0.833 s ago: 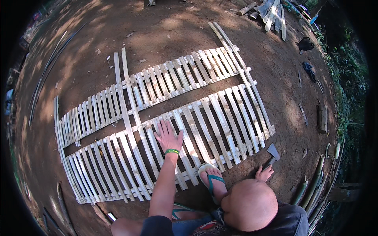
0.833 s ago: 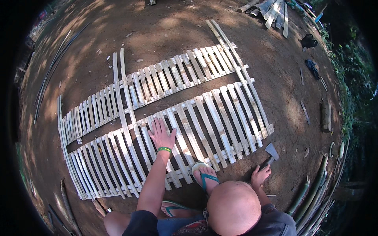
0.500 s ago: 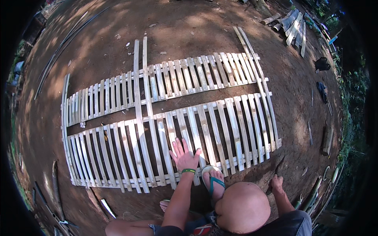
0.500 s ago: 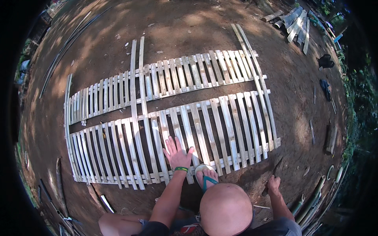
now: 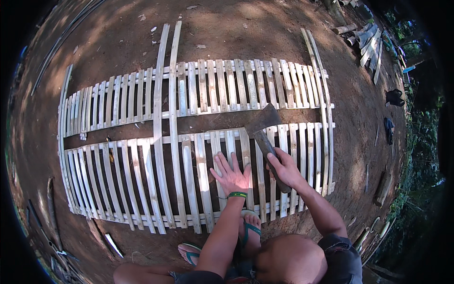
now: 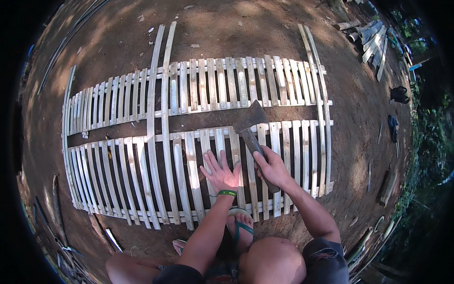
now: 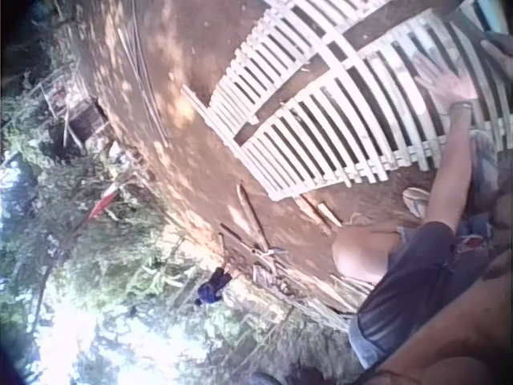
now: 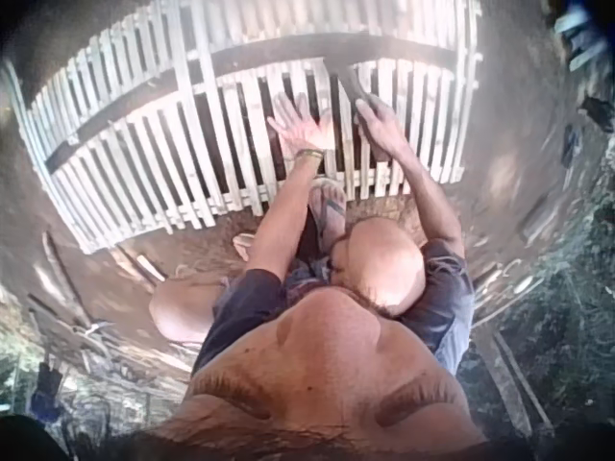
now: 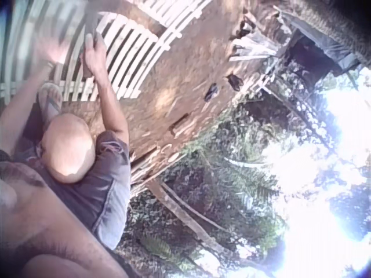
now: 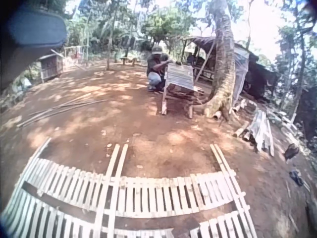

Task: The person is weaving thin bamboo strips into a lattice structure on the ground. They use a small axe to tap the strips into place and adjust the alignment of the weave.

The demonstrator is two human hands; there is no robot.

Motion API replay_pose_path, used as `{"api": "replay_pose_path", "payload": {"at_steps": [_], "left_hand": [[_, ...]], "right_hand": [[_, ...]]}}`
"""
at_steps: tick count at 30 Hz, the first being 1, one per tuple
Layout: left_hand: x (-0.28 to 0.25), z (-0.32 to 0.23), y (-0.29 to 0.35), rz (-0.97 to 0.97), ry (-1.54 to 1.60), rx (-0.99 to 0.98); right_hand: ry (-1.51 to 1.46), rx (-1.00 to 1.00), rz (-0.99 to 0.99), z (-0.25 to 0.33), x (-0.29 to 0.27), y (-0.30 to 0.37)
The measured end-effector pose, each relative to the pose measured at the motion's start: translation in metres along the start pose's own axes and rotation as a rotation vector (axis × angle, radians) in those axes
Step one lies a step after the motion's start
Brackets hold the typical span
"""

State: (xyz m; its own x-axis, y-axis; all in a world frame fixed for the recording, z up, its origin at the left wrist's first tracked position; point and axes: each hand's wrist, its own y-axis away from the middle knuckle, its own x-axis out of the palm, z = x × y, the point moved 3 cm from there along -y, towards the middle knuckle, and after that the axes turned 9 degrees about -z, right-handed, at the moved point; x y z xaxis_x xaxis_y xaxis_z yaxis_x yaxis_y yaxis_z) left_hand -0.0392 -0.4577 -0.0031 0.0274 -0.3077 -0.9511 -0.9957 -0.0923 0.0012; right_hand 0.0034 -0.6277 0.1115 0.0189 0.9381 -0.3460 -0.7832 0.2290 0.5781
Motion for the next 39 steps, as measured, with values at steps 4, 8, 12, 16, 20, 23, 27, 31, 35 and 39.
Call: {"api": "replay_pose_path", "payload": {"at_steps": [4, 8, 12, 16, 20, 23, 27, 31, 35, 39], "left_hand": [[0.005, 0.002, 0.004, 0.059, 0.019, -0.027], [0.007, 0.000, 0.004, 0.087, -0.027, -0.020], [0.008, -0.003, 0.002, 0.091, -0.042, -0.003], [0.009, -0.001, 0.003, 0.047, -0.055, 0.014], [0.008, -0.001, 0.005, 0.039, -0.060, 0.021], [0.006, -0.004, 0.003, 0.091, -0.053, 0.022], [0.012, 0.002, 0.006, 0.104, -0.026, -0.003], [0.010, 0.002, 0.006, 0.074, -0.032, 0.003], [0.009, -0.002, 0.005, 0.048, -0.019, 0.012], [0.014, -0.002, -0.009, 0.043, -0.015, 0.016]], "right_hand": [[0.043, -0.136, -0.097, 0.031, -0.002, -0.011], [0.169, -0.254, -0.118, 0.022, -0.001, -0.024], [0.533, -0.206, 0.044, -0.001, -0.011, -0.015], [0.261, -0.144, 0.009, 0.040, -0.024, -0.007], [0.256, -0.293, -0.140, 0.054, -0.019, -0.020], [0.533, -0.362, -0.113, 0.003, -0.006, -0.017], [0.544, -0.333, -0.005, 0.006, -0.009, -0.009], [0.267, -0.318, -0.209, 0.052, -0.008, -0.004], [0.511, -0.416, -0.217, -0.005, 0.004, -0.002], [0.476, -0.280, -0.051, 0.011, -0.005, -0.011]]}}
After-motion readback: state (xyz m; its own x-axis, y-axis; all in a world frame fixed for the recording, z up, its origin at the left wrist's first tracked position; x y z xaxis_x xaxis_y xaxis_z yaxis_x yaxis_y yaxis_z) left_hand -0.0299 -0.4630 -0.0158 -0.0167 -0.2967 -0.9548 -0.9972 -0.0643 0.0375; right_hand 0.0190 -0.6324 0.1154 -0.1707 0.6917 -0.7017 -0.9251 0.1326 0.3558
